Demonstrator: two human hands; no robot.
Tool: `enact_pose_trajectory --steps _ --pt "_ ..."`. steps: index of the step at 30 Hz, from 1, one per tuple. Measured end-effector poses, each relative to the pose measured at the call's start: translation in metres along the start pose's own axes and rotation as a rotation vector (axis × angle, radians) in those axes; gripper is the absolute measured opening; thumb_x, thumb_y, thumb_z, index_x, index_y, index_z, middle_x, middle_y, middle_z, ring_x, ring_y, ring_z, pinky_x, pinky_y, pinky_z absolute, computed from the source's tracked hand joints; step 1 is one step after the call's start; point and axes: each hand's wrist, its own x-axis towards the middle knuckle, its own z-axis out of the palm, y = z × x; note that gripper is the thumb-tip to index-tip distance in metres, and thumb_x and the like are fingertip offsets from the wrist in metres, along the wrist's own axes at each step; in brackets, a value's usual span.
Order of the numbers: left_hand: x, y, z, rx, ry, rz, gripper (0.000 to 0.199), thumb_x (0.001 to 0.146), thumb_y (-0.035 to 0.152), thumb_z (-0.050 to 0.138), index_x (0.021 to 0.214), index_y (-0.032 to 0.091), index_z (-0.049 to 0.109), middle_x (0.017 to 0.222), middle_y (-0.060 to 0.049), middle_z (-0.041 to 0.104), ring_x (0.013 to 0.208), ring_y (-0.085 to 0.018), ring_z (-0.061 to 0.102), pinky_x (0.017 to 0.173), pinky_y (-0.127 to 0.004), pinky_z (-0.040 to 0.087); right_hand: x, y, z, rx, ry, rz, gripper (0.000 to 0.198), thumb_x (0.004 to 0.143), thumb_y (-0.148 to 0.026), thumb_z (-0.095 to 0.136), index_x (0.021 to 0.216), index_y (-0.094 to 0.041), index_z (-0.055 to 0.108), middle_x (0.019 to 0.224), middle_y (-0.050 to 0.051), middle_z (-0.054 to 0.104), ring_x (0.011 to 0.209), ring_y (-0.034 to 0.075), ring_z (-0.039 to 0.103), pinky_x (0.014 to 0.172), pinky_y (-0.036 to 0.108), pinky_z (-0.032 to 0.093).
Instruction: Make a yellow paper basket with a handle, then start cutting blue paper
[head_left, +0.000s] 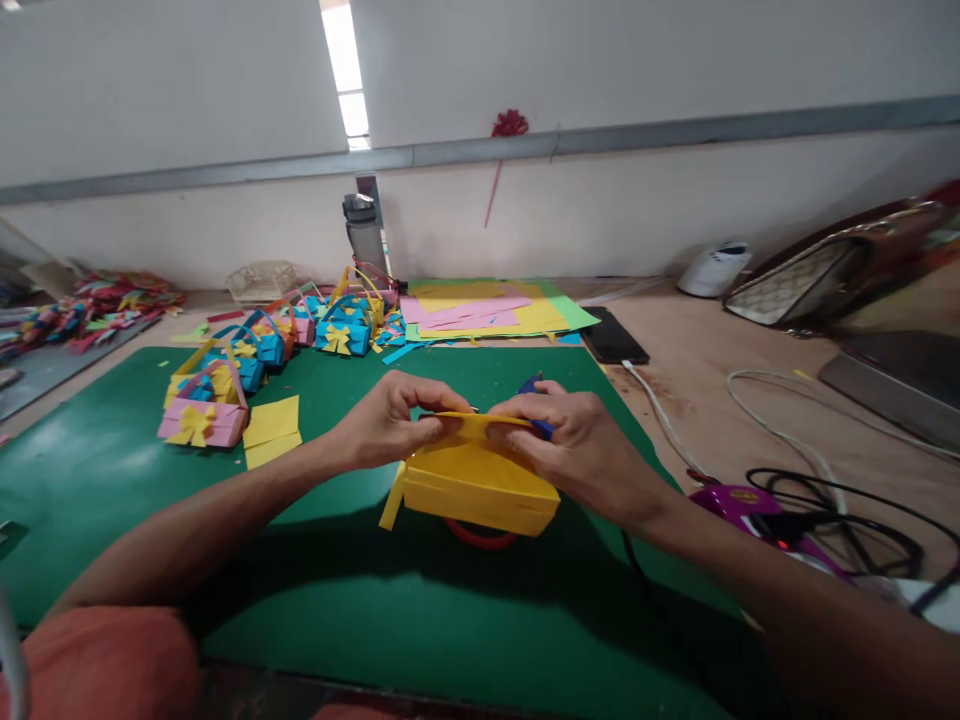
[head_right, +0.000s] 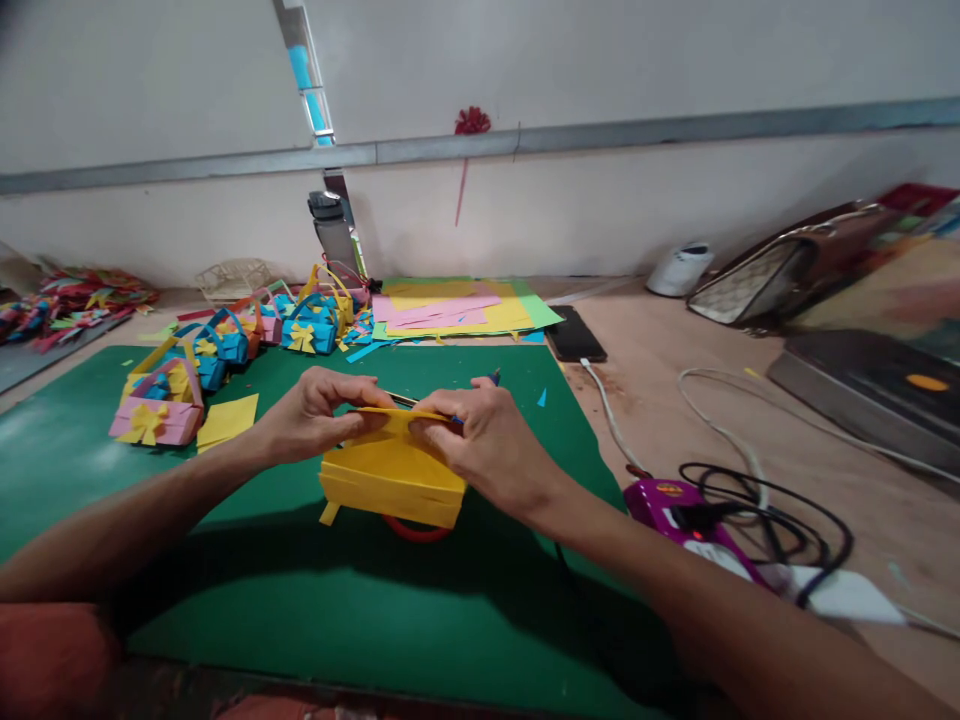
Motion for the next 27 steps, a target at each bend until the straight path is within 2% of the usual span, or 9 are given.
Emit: enact_pose_trajectory --steps 5,6,8,10,13,15,18,22,27 --pt "0.023 -0.01 -0.006 0.098 -0.137 -0.049 0.019 0.075 0.019 0.051 0.077 0.008 0.067 0.062 0.0 0.061 0.053 -0.007 0.049 0.047 -0.015 0.035 0.024 0.008 0.005 -0.116 -0.123 0.067 0.02 0.075 -0.02 0.049 0.058 -0.017 0.057 0.052 -0.003 0.05 0.052 0.009 0.039 0.052 0.025 0.026" --pt "0.03 -0.012 -0.009 0.147 -0.17 -0.055 0.018 0.073 0.017 0.05 0.074 0.008 0.066 0.059 0.001 0.058 0.052 -0.006 0.047 0.046 -0.016 0.033 0.032 0.012 0.006 -0.138 -0.158 0.076 0.022 0.074 -0.02 0.049 0.052 -0.017 0.051 0.048 -0.004 0.041 0.049 0.008 0.034 0.05 0.025 0.022" --pt "0.045 -0.014 -0.016 0.303 -0.147 0.008 0.017 0.071 0.013 0.048 0.068 0.008 0.064 0.056 0.002 0.054 0.052 -0.006 0.043 0.048 -0.017 0.03 0.048 0.02 0.006 -0.148 -0.172 0.052 0.025 0.072 -0.018 0.05 0.048 -0.018 0.042 0.047 -0.005 0.032 0.049 0.008 0.03 0.05 0.025 0.021" --pt "0.057 -0.013 -0.025 0.496 -0.046 0.098 0.016 0.07 0.013 0.049 0.062 0.01 0.062 0.053 0.002 0.05 0.051 -0.007 0.04 0.049 -0.019 0.027 0.063 0.026 0.003 -0.188 -0.085 0.003 0.022 0.073 -0.018 0.048 0.051 -0.017 0.043 0.051 -0.004 0.037 0.052 0.008 0.032 0.053 0.025 0.023" --pt "0.068 -0.012 -0.034 0.623 0.057 0.178 0.016 0.071 0.013 0.049 0.061 0.011 0.061 0.054 0.001 0.05 0.052 -0.007 0.038 0.052 -0.021 0.027 0.079 0.03 0.0 -0.326 0.004 -0.068 0.02 0.076 -0.023 0.046 0.058 -0.017 0.05 0.057 -0.002 0.044 0.057 0.01 0.035 0.058 0.026 0.025" --pt "0.071 -0.019 -0.035 0.623 -0.009 0.142 0.016 0.07 0.013 0.048 0.059 0.011 0.06 0.052 0.002 0.046 0.051 -0.007 0.036 0.051 -0.021 0.025 0.084 0.033 0.002 -0.405 -0.096 -0.02 0.02 0.077 -0.024 0.045 0.059 -0.017 0.052 0.056 -0.002 0.045 0.057 0.011 0.037 0.057 0.026 0.025" --pt "0.075 -0.042 -0.029 0.568 -0.181 0.026 0.014 0.068 0.011 0.048 0.059 0.011 0.059 0.05 0.004 0.041 0.051 -0.007 0.034 0.049 -0.02 0.023 0.087 0.044 0.013 -0.475 -0.284 0.052 0.015 0.073 -0.018 0.048 0.06 -0.016 0.056 0.054 -0.002 0.049 0.056 0.011 0.042 0.058 0.026 0.026" --pt "0.077 -0.071 -0.019 0.555 -0.203 -0.014 0.009 0.064 0.012 0.051 0.059 0.011 0.059 0.051 0.004 0.043 0.051 -0.007 0.034 0.049 -0.02 0.022 0.089 0.058 0.03 -0.535 -0.364 0.054 0.012 0.069 -0.013 0.051 0.065 -0.016 0.062 0.061 0.003 0.059 0.067 0.017 0.053 0.07 0.031 0.028" --pt "0.062 -0.075 -0.018 0.534 -0.275 -0.061 0.014 0.064 0.013 0.052 0.05 0.012 0.051 0.045 0.006 0.031 0.047 -0.006 0.026 0.044 -0.02 0.015 0.088 0.05 0.038 -0.572 -0.455 0.061 0.014 0.07 -0.014 0.053 0.071 -0.017 0.066 0.068 0.006 0.066 0.078 0.022 0.058 0.084 0.041 0.025"
